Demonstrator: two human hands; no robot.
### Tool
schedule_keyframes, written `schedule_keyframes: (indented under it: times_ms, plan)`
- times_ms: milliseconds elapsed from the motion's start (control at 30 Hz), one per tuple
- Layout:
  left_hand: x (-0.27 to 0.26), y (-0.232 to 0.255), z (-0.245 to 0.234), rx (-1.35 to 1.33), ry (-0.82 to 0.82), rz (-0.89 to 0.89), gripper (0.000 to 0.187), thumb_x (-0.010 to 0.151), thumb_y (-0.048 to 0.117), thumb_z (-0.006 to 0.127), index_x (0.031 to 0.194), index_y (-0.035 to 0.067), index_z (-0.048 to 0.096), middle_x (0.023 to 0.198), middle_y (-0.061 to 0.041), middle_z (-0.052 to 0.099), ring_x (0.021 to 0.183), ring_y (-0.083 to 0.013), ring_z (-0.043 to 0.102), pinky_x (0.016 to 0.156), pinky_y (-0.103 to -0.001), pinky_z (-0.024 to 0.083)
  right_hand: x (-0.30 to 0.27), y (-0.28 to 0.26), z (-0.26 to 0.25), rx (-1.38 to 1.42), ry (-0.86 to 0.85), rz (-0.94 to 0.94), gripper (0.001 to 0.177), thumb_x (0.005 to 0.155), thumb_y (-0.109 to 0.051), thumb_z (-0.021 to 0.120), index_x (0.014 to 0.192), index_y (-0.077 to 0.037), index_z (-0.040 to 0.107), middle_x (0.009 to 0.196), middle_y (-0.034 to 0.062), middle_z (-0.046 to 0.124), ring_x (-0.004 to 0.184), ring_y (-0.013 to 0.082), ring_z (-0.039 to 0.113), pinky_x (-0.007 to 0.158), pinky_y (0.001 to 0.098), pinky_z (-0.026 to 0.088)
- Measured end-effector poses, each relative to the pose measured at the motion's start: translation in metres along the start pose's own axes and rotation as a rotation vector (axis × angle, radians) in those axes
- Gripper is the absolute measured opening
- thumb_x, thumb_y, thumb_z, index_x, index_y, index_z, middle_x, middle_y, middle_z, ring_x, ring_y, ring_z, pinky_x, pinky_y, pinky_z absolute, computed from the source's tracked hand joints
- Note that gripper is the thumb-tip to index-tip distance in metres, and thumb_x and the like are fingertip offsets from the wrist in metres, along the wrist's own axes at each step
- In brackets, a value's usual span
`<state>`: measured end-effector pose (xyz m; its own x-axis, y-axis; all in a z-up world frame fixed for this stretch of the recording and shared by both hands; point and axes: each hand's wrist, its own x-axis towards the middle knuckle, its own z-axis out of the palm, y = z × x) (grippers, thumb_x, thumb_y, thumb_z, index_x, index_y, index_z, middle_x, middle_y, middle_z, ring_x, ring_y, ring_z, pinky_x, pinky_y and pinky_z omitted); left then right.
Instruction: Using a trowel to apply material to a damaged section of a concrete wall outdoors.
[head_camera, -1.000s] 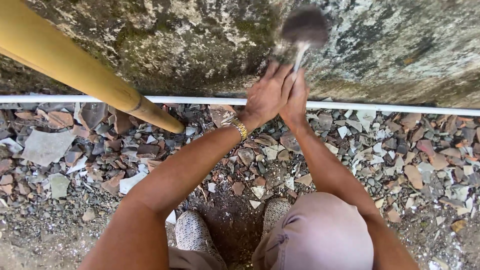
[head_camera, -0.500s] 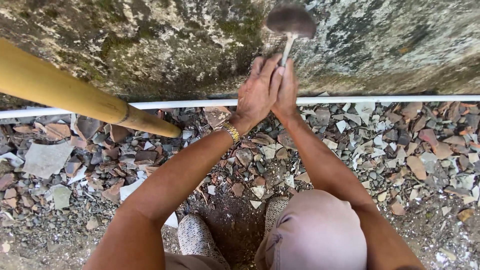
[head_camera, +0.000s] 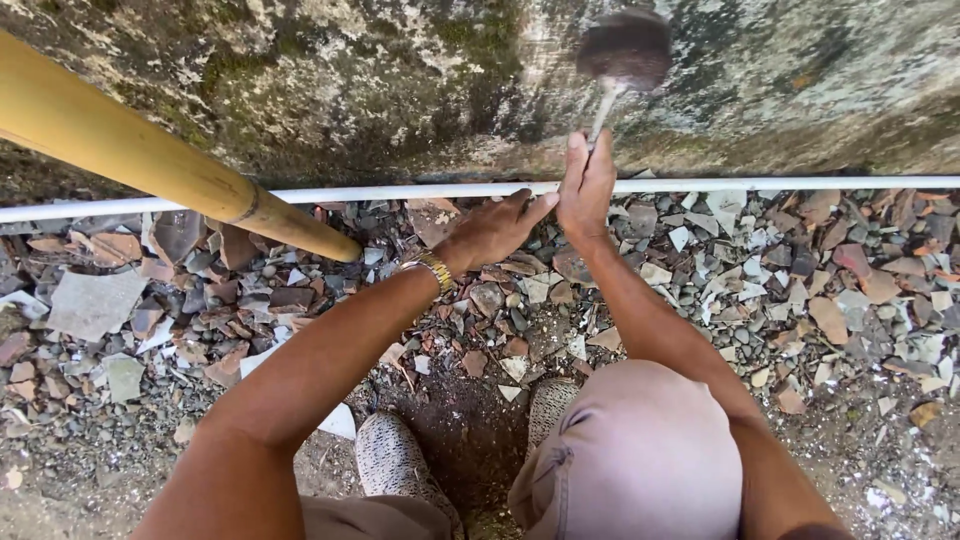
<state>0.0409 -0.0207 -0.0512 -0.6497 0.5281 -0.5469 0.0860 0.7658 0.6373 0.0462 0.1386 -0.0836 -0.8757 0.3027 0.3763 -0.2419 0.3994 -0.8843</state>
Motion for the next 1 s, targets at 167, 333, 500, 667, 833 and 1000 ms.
schedule_keyframes:
  times_ms: [167,333,500,667,833,1000]
  plan:
    - [-0.018,0.008,-0.016,-0.109,0.224,0.128,0.053,0.108,0.039,0.035,0.155,0.018,0.045,0.090,-0.032,0.070,0.048,-0.0209,0.046,0.054,-0.042,0.053,0.011,-0.007,0.003,-0.097,-0.031,-0.047,0.024,0.116,-0.023,0.046,0.106,-0.003,0.052,0.074,0.0014,0.048,0.065,0.0118,0.046,0.057,0.0313,0.037]
    - [0.022,-0.033,0.004,-0.095,0.240,0.306,0.043,0.098,0.008,0.044,0.135,0.015,0.066,0.112,-0.008,0.078,0.051,-0.0066,0.061,0.060,-0.027,0.059,0.032,0.001,0.014,-0.095,-0.029,-0.138,0.022,0.115,-0.020,0.042,0.108,-0.003,0.054,0.074,0.0026,0.049,0.061,0.0112,0.045,0.050,0.0302,0.036]
    - [-0.012,-0.006,-0.019,-0.173,0.228,0.134,0.044,0.099,0.011,0.043,0.142,0.017,0.054,0.124,-0.007,0.071,0.048,-0.0124,0.052,0.053,-0.036,0.059,-0.013,0.068,0.015,-0.184,-0.262,-0.039,0.021,0.111,-0.017,0.036,0.111,-0.002,0.051,0.072,0.0041,0.054,0.051,0.0084,0.050,0.033,0.0225,0.040]
    - [0.046,-0.053,0.019,0.036,0.450,0.408,0.058,0.103,0.021,0.058,0.153,0.005,0.035,0.138,-0.012,0.062,0.125,-0.0323,0.058,0.109,-0.049,0.042,-0.008,0.030,0.012,-0.286,-0.184,-0.178,0.021,0.116,-0.014,0.036,0.113,0.000,0.051,0.086,0.0130,0.052,0.072,0.0209,0.054,0.060,0.0414,0.045]
    - [0.012,-0.003,-0.004,-0.140,0.211,0.173,0.057,0.101,0.018,0.047,0.154,0.009,0.031,0.147,-0.014,0.051,0.126,-0.0298,0.059,0.114,-0.041,0.042,-0.010,0.057,0.014,-0.398,-0.236,-0.164,0.018,0.111,-0.014,0.043,0.108,0.003,0.048,0.087,0.0185,0.051,0.074,0.0310,0.055,0.063,0.0481,0.045]
    - [0.028,-0.014,0.012,-0.083,0.252,0.276,0.051,0.097,0.012,0.047,0.147,0.009,0.043,0.149,-0.017,0.051,0.134,-0.0334,0.054,0.118,-0.044,0.038,-0.021,0.071,0.009,-0.524,-0.290,-0.123,0.015,0.107,-0.011,0.049,0.107,0.004,0.048,0.088,0.0214,0.052,0.080,0.0353,0.056,0.070,0.0507,0.046]
